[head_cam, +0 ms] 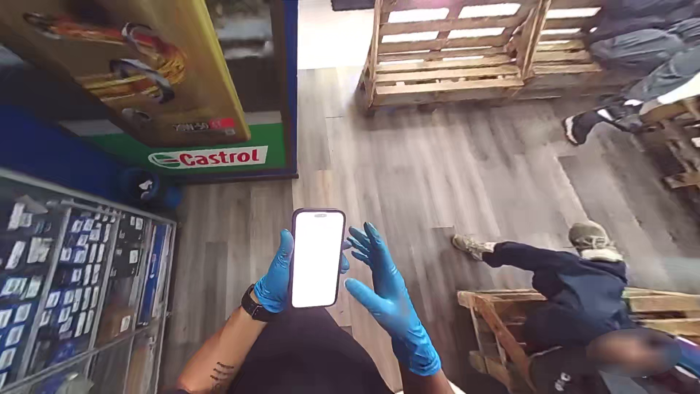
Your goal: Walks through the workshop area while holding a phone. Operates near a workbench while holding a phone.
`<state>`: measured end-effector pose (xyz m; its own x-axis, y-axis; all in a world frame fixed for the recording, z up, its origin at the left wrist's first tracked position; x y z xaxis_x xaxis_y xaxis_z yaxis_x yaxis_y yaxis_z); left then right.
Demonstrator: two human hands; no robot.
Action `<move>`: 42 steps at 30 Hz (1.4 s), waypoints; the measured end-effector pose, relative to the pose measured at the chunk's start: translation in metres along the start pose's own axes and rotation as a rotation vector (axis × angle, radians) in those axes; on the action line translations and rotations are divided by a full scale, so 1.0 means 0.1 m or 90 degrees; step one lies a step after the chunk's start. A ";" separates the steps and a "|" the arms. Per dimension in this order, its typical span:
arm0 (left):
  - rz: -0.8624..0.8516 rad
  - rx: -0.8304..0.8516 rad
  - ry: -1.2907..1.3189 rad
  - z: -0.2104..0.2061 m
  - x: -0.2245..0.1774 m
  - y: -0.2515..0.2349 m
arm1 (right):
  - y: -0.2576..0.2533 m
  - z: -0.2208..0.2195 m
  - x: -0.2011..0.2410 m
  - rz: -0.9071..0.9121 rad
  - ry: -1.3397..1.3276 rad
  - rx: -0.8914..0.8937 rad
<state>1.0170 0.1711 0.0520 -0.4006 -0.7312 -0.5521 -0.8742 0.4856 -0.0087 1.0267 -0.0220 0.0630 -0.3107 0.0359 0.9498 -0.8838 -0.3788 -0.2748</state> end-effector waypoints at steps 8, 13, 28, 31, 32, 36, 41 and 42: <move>0.030 0.031 0.034 0.43 -0.98 -2.18 | -1.82 0.91 -0.46 -0.007 0.171 0.032; -0.006 0.031 0.023 0.70 -1.31 -3.51 | -2.89 1.73 -0.95 -0.004 0.094 0.002; -0.112 -0.096 0.027 1.40 -2.49 -7.50 | -6.86 4.18 -2.42 0.026 0.065 0.160; -0.149 -0.123 0.032 1.68 -2.89 -8.07 | -7.68 4.14 -2.66 0.065 0.081 0.202; -0.164 -0.137 0.029 1.80 -3.04 -8.25 | -7.95 4.10 -2.75 0.083 0.089 0.205; -0.253 -0.172 -0.025 2.30 -3.75 -9.02 | -9.16 3.87 -3.09 0.164 0.126 0.189; -0.255 -0.275 -0.152 2.86 -4.69 -9.92 | -11.00 3.76 -3.25 0.230 0.179 0.103; -0.251 -0.294 -0.172 2.95 -4.88 -10.09 | -11.37 3.74 -3.28 0.228 0.178 0.088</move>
<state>2.1755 0.1793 0.0839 0.0034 -0.6369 -0.7709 -0.9930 -0.0929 0.0724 2.2646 0.0511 0.1200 -0.6867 0.1200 0.7170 -0.6543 -0.5318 -0.5376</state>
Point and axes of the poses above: each hand's wrist, its own y-axis away from the middle knuckle, its own z-axis out of the back of the hand, x = y × z, the point moved 2 cm from there along -y, towards the middle knuckle, and after that the axes turned 6 degrees about z, right-handed, at the moved point
